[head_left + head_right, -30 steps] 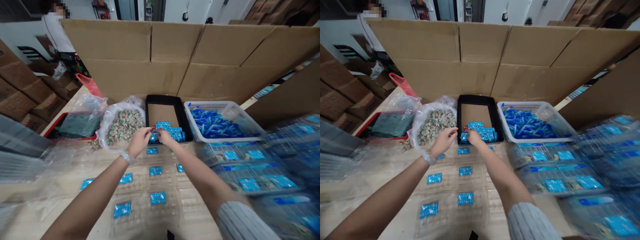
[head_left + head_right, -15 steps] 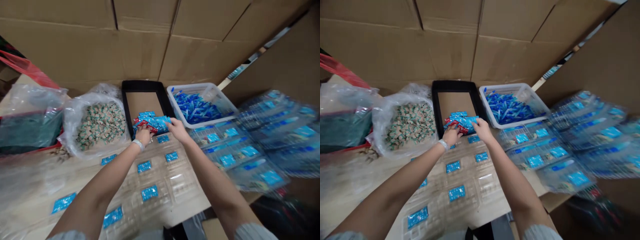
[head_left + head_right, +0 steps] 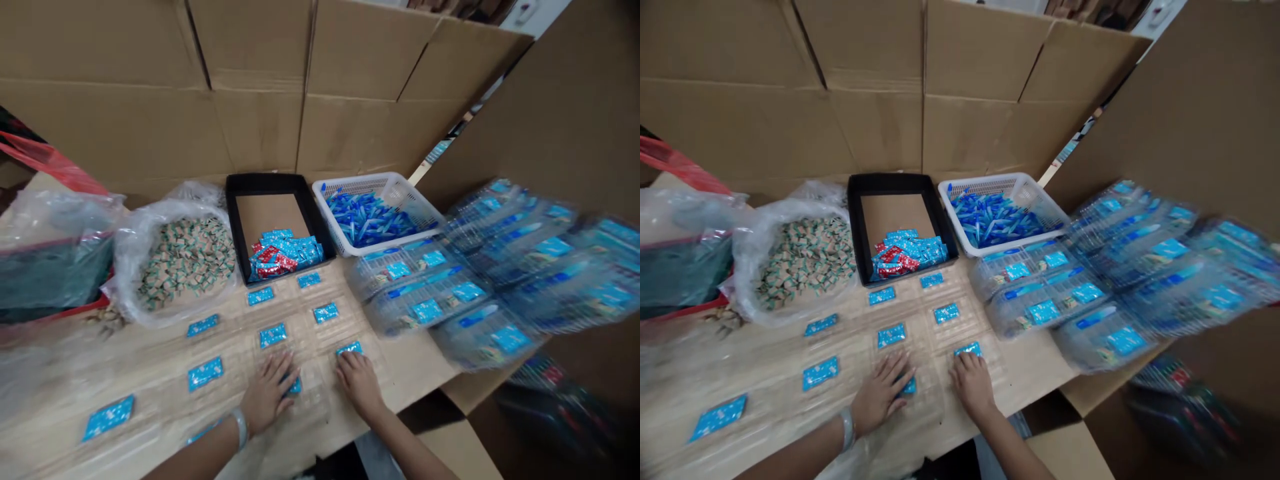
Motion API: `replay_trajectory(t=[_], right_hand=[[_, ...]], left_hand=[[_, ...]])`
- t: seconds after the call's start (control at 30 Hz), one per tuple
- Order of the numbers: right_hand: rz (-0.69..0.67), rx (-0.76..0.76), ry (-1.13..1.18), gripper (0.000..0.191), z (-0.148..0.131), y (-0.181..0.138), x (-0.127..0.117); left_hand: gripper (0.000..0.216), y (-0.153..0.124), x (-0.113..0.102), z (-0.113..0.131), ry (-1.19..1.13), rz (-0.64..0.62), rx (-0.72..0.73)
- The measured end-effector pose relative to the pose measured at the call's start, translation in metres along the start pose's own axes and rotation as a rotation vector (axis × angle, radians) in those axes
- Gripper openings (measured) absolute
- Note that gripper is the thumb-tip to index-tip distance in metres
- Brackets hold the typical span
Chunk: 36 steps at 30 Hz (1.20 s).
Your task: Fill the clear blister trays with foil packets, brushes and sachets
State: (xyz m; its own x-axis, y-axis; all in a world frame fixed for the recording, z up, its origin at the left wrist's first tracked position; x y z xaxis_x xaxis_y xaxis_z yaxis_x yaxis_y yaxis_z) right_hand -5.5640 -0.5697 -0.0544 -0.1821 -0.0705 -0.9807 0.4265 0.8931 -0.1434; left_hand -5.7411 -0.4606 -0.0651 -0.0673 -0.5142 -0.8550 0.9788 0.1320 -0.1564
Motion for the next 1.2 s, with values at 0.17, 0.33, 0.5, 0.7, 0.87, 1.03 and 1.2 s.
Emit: replay_trajectory(t=[0.17,0.33,0.5,0.7,0.87,1.03,1.2], right_hand=[[0.139,-0.063,0.027,0.03,0.017,0.02,-0.036],[0.372,0.039,-0.044,0.036,0.091,0.153,-0.153],[0.121,0.012,-0.114,0.034,0.121,0.312,-0.168],[-0.055,0.039,-0.167,0.072,0.117,0.421,-0.098],[-0.054,0.185,-0.184,0.058,0.141,0.45,-0.074],[-0.069,0.237,-0.043,0.027,0.164,0.461,-0.09],[0.078,0.249,0.316,0.01,0.188,0.462,-0.148]], left_hand=[[0.062,0.004,-0.023,0.005,0.031,0.075,-0.004],[0.054,0.045,-0.095,0.001,0.108,0.322,-0.056],[0.049,0.115,-0.173,0.0,0.087,0.5,-0.069],[0.051,0.174,-0.188,-0.004,0.084,0.538,0.027],[0.046,0.196,-0.176,-0.029,0.0,0.526,0.01],[0.046,0.195,-0.177,-0.04,-0.123,0.547,-0.019],[0.037,0.215,-0.206,-0.045,-0.441,0.535,-0.114]])
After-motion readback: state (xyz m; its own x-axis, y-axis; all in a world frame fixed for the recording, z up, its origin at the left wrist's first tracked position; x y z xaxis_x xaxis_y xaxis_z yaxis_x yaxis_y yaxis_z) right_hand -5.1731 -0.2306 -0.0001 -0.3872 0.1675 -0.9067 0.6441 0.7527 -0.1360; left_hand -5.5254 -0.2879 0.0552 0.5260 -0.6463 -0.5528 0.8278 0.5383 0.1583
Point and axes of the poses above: each hand's wrist, its own y-axis towards the middle knuckle, its own x-axis out of the palm, z = x × y, the point moved 6 cm from there along y, towards the middle knuckle, and after that the axes turned 10 degrees about -y, right-handed, at the moved point
